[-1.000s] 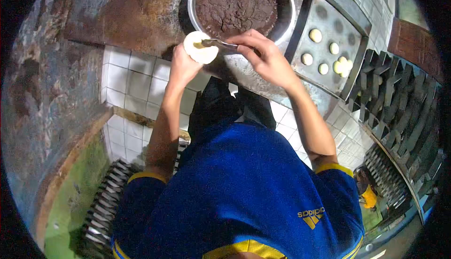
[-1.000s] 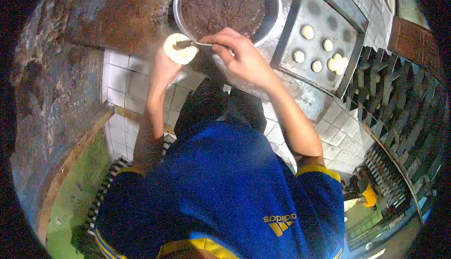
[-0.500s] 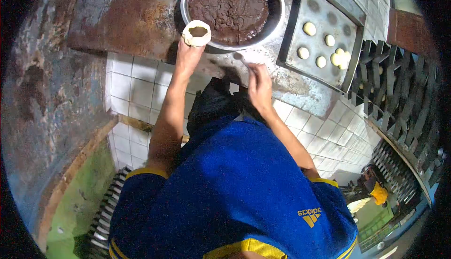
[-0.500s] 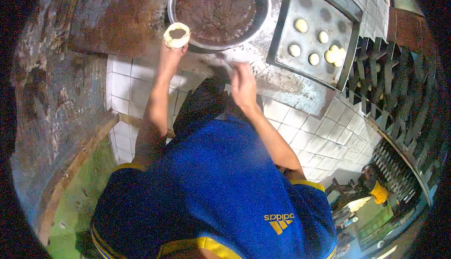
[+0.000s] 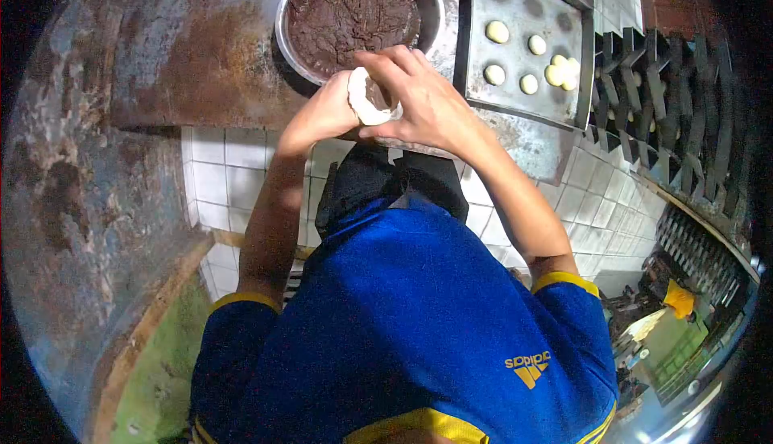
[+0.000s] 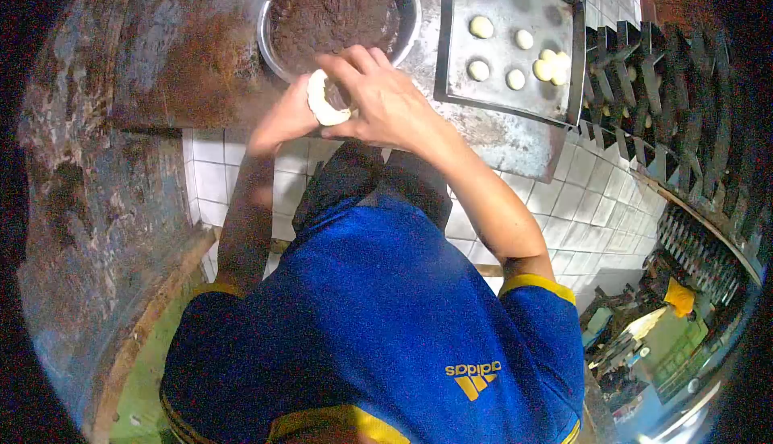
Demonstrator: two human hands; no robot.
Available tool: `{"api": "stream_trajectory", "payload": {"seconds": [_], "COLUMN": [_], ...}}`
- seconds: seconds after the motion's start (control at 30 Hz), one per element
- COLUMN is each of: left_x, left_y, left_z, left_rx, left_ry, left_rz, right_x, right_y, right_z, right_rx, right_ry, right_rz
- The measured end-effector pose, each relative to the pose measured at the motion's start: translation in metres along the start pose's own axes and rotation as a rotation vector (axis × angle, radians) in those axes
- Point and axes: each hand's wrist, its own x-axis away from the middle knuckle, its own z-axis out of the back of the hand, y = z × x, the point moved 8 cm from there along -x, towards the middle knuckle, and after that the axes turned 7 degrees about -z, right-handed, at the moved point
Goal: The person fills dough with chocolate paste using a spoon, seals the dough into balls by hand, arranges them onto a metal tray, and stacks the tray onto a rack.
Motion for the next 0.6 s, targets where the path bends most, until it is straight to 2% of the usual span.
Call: {"api": "stream_trajectory", "payload": {"seconds": [0.07,0.1,0.17,0.2,0.23,0.3,0.33,0.37,0.43,0.5,0.57,0.6], "left_x": [0.003,0.004,0.007,0.009,0.011,0.021,0.025,0.03,0.039,0.036,0.033,0.029], "left_y": [-0.009,-0.004,0.013,0.02,0.024,0.037,0.045,0.047,0.047,0.045,0.023,0.035], "left_z": [-0.002,0.004,0.008,0.007,0.01,0.019,0.016,0.013,0.007,0.001,0.004,0.002], "left_rx": [0.014,0.015,0.087,0.216,0.217,0.224,0.333,0.33,0.827,0.831,0.793,0.841], "left_ry": [-0.126,-0.116,-0.189,-0.224,-0.22,-0.164,-0.203,-0.204,-0.09,-0.025,0.213,0.278], "left_rz": [0.095,0.096,0.032,-0.007,-0.01,0.013,0.003,-0.002,0.028,-0.024,0.101,0.056], "right_x": [-0.005,-0.007,-0.006,-0.005,-0.005,0.002,0.006,0.007,0.011,0.011,0.009,0.01], "right_y": [-0.003,-0.002,0.007,0.01,0.011,0.029,0.03,0.026,0.026,0.025,0.008,-0.001], "right_z": [0.003,0.003,0.005,0.0,-0.002,-0.024,-0.028,-0.027,-0.021,-0.016,0.006,0.013], "right_rx": [-0.078,-0.076,-0.367,-0.459,-0.456,-1.069,-1.199,-1.196,-1.258,-1.191,-0.937,-0.94], "right_ry": [-0.044,-0.051,-0.05,-0.107,-0.109,-0.194,-0.238,-0.234,-0.142,-0.127,-0.09,-0.13], "right_rz": [-0.004,0.004,-0.068,-0.132,-0.13,-0.461,-0.536,-0.532,-0.606,-0.55,-0.42,-0.416]}}
